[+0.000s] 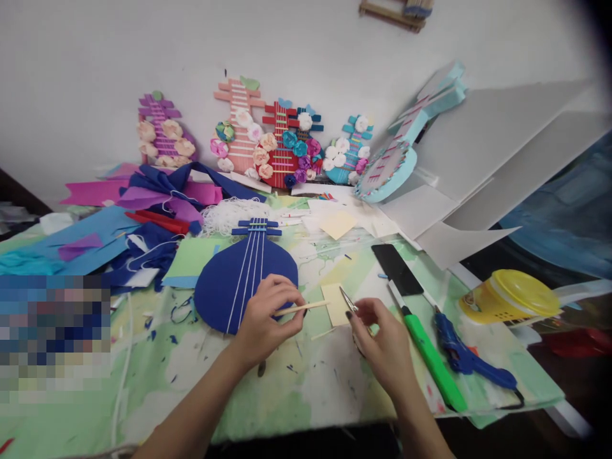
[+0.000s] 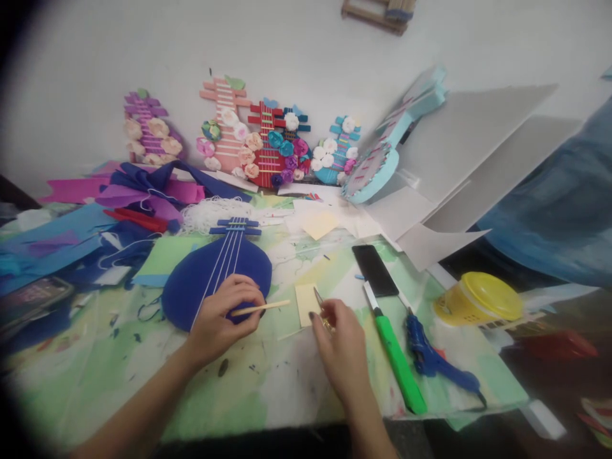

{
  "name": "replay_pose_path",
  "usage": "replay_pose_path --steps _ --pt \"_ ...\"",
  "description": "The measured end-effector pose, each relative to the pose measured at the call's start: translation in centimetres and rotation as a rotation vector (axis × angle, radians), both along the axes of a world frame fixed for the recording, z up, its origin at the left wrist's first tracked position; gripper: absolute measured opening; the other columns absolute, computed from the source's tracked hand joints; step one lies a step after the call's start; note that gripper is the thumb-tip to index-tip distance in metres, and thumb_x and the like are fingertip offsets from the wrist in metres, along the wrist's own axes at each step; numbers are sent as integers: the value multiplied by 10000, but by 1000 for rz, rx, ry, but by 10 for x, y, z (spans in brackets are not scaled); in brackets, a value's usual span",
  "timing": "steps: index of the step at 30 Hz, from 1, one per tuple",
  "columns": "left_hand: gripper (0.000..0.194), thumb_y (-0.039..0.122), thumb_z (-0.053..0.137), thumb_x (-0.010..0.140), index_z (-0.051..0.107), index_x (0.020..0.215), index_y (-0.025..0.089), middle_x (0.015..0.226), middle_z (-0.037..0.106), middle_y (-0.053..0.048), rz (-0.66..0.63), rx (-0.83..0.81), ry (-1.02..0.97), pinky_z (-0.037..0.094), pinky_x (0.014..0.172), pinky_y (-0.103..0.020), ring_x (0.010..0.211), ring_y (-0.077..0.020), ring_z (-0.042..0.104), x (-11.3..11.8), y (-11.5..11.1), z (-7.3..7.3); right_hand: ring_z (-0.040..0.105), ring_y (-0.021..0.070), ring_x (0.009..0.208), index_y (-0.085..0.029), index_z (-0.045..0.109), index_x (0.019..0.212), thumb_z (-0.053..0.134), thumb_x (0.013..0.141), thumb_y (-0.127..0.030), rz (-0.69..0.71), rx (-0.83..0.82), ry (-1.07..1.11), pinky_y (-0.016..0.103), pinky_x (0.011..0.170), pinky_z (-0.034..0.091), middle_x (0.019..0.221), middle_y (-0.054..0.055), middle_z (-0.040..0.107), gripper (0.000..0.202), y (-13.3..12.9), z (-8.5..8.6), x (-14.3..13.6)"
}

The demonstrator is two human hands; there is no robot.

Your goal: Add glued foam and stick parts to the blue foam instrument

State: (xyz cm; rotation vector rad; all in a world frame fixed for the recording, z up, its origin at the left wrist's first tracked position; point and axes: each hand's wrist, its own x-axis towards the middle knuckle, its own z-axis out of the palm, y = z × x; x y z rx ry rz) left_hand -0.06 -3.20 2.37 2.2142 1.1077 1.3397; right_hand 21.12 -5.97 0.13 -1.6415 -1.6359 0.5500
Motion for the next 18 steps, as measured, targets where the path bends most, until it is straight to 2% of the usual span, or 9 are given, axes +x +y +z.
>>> replay_pose_path --steps 3,7,12,15,18 --pt "84 129 549 757 607 734 186 725 634 -42 29 -7 -20 459 746 -364 818 -194 536 -1 -1 -2 539 257 856 -164 558 845 582 736 -295 -107 -28 -362 379 760 401 883 107 601 172 -9 -17 28" --pt "98 112 538 758 601 732 183 732 636 -38 49 -45 -56 455 747 -356 824 -188 536 0 -2 -4 560 235 741 -166 556 830 620 687 -328 -163 -163 -483 317 635 396 791 84 609 225 -14 -29 43" --pt "103 94 549 748 598 733 183 749 629 -37 27 -130 -119 461 735 -339 837 -183 537 1 -3 -7 558 183 584 -192 549 660 547 720 -312 -120 -384 -492 269 535 318 618 36 615 134 -9 -16 40" --pt "96 92 561 737 601 729 178 771 621 -39 31 -201 -175 462 743 -326 839 -174 550 0 -3 -10 535 182 543 -191 560 664 546 678 -289 -99 -396 -578 267 497 266 572 33 600 100 -3 -9 38" --pt "80 104 566 736 602 728 175 799 609 -40 28 -272 -224 457 757 -316 844 -166 561 0 -3 -12 511 171 511 -190 540 564 554 627 -261 -79 -401 -568 265 468 248 530 34 582 96 2 -5 41"
